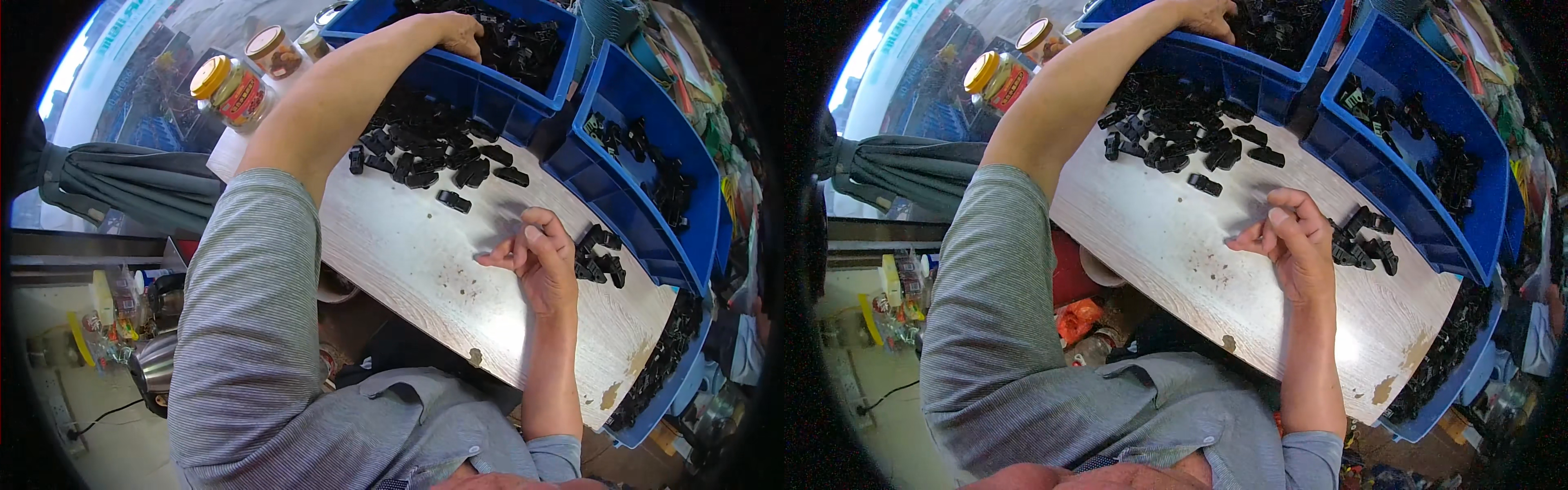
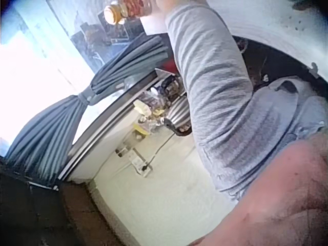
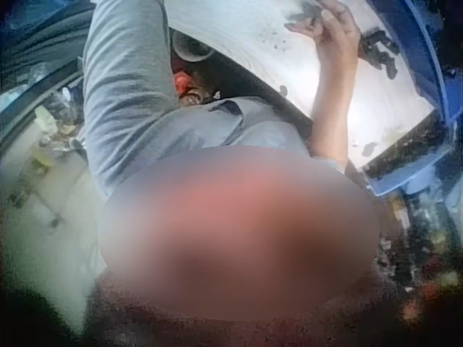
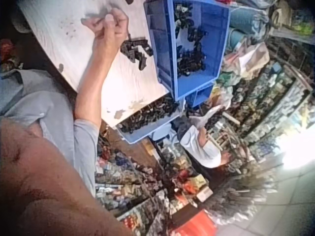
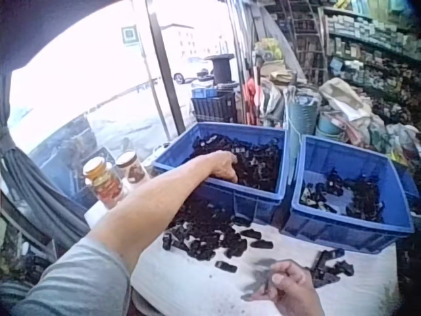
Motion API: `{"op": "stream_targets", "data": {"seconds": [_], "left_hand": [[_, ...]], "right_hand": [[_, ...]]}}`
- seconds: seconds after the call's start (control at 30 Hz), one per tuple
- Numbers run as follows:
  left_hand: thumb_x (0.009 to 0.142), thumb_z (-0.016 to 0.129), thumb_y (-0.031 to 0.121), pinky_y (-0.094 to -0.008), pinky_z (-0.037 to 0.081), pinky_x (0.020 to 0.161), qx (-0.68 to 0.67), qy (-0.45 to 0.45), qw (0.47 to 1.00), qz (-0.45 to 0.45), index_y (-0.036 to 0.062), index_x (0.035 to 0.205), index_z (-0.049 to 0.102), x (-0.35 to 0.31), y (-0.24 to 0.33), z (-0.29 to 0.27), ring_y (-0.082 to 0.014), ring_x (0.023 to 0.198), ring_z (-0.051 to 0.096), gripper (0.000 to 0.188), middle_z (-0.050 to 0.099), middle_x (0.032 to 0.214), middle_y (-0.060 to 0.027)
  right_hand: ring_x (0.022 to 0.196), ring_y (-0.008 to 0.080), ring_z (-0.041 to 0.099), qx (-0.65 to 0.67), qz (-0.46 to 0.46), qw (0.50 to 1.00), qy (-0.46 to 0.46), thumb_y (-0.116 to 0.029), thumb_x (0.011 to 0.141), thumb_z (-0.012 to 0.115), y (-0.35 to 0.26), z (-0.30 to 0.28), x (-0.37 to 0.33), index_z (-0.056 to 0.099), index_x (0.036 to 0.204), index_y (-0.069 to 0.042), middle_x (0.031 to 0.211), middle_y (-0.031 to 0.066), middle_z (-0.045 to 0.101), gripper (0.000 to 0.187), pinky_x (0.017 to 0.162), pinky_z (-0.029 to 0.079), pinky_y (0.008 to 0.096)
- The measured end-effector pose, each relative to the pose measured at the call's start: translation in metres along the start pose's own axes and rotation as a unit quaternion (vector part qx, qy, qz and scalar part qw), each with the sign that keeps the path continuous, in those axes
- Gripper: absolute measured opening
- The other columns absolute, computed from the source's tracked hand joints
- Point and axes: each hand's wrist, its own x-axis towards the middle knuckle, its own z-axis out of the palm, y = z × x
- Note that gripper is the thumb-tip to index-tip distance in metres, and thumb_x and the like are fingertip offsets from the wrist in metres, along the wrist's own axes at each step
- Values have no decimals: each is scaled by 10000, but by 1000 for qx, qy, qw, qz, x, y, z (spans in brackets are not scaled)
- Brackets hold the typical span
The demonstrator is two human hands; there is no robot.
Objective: Sorting and organizing small black plastic components from a workbench into storage bins.
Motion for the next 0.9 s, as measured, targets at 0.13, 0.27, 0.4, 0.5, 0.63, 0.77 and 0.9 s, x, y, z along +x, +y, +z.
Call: {"op": "stream_targets", "data": {"seconds": [0.13,0.27,0.4,0.5,0.63,0.77,0.9], "left_hand": [[679,789,424,-431,517,994,-51,-6,999,18,149,1338,644,-7,10,-6,-340,1155,649,729,683,1252,-170],[662,795,472,-444,533,955,-97,33,993,51,175,1281,670,-8,-6,-12,-359,1108,659,698,698,1206,-152],[701,782,491,-426,532,971,-88,128,985,69,142,1308,658,-24,-11,-21,-347,1102,662,711,698,1208,-147],[690,799,510,-400,537,945,-157,157,974,53,117,1289,670,-33,-3,-36,-321,1084,666,727,701,1175,-175],[786,799,312,-371,534,853,-224,212,951,19,0,1178,667,-69,20,-79,-280,930,697,518,717,1005,-174],[762,791,358,-362,529,813,-268,345,899,19,18,1156,680,-99,15,-77,-256,849,672,533,693,906,-141],[763,777,287,-351,533,853,-230,445,865,-23,11,1105,676,-152,42,-76,-260,909,690,451,703,972,-168]], "right_hand": [[759,299,689,-1,-8,1000,15,-155,966,591,-2,-3,-1,549,1190,-15,663,76,534,268,807,598,619],[754,302,691,4,2,1000,-1,-134,963,591,-3,-1,1,552,1182,-17,656,71,534,251,803,600,614],[738,306,695,18,11,1000,-12,-113,959,599,1,1,1,559,1176,-21,648,66,533,238,793,604,608],[729,306,699,19,6,1000,-1,-109,960,604,2,-3,1,565,1171,-23,644,62,533,231,785,608,598],[732,302,700,18,7,1000,-2,-99,961,600,-1,-3,-1,568,1166,-26,643,60,537,221,783,611,586],[733,297,698,21,13,1000,-8,-97,962,597,0,-2,0,568,1166,-28,645,62,540,217,786,612,584],[729,289,693,22,6,1000,-1,-98,961,594,-1,-3,0,568,1164,-27,641,62,541,216,782,611,584]]}}
